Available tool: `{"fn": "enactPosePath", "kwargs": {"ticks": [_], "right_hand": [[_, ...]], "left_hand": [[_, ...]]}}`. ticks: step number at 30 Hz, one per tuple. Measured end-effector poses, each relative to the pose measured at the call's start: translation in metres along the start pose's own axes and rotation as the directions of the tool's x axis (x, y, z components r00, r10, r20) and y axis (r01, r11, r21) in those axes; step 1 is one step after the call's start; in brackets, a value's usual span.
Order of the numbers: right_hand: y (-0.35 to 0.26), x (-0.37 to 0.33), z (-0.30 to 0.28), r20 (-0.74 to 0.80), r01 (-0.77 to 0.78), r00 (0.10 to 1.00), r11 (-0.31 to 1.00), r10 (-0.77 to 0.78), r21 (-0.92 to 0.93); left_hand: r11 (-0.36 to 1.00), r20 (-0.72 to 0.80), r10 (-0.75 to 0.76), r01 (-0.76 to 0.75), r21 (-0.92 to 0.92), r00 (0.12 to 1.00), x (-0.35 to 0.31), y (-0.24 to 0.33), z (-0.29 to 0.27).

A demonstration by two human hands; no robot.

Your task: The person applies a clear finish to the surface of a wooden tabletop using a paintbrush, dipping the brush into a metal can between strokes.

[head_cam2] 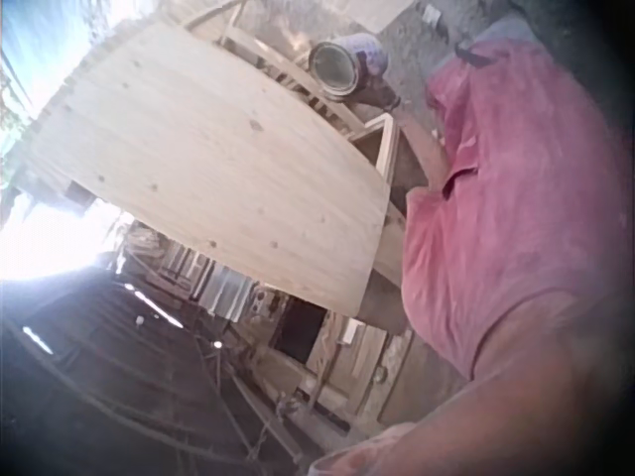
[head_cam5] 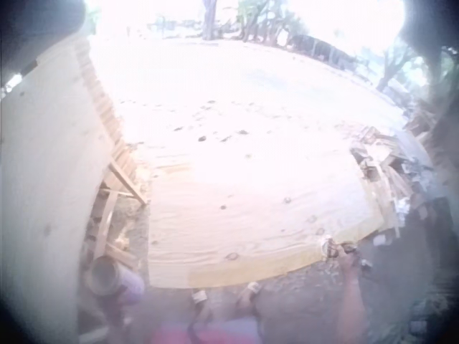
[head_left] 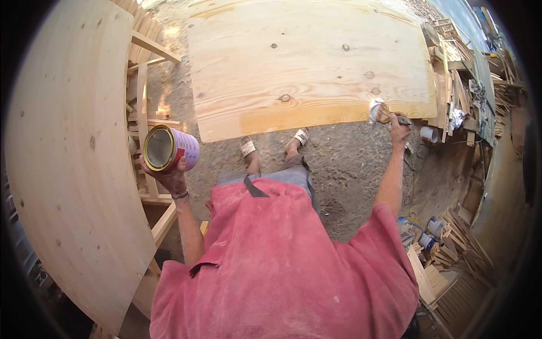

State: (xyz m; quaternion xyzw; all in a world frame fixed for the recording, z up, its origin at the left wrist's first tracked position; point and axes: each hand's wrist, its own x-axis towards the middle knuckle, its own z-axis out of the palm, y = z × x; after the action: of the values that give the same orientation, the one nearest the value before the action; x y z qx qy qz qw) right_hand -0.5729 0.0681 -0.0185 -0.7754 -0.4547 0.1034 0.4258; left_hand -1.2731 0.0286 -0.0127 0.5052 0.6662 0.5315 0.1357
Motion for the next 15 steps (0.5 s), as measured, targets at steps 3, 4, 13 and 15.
{"fn": "enactPosePath", "kwargs": {"ticks": [3,4,13,15], "right_hand": [[-0.041,-0.021,0.032,0.006,0.154,0.986,0.904,-0.165,-0.399],[-0.060,-0.036,0.054,0.042,0.182,0.981,0.829,-0.188,-0.529],[-0.246,-0.234,0.229,0.577,0.495,0.757,0.845,-0.305,-0.203],[-0.279,-0.253,0.246,0.632,0.476,0.694,0.878,-0.343,-0.045]], "left_hand": [[0.993,-0.037,-0.043,0.038,-0.109,0.998,-0.005,0.008,-0.002],[0.990,-0.027,-0.069,0.065,-0.127,0.997,-0.007,0.007,-0.002],[0.984,-0.043,-0.169,0.166,-0.069,0.985,-0.026,0.007,-0.028],[0.984,-0.051,-0.165,0.161,-0.073,0.985,-0.031,0.002,-0.033]]}}
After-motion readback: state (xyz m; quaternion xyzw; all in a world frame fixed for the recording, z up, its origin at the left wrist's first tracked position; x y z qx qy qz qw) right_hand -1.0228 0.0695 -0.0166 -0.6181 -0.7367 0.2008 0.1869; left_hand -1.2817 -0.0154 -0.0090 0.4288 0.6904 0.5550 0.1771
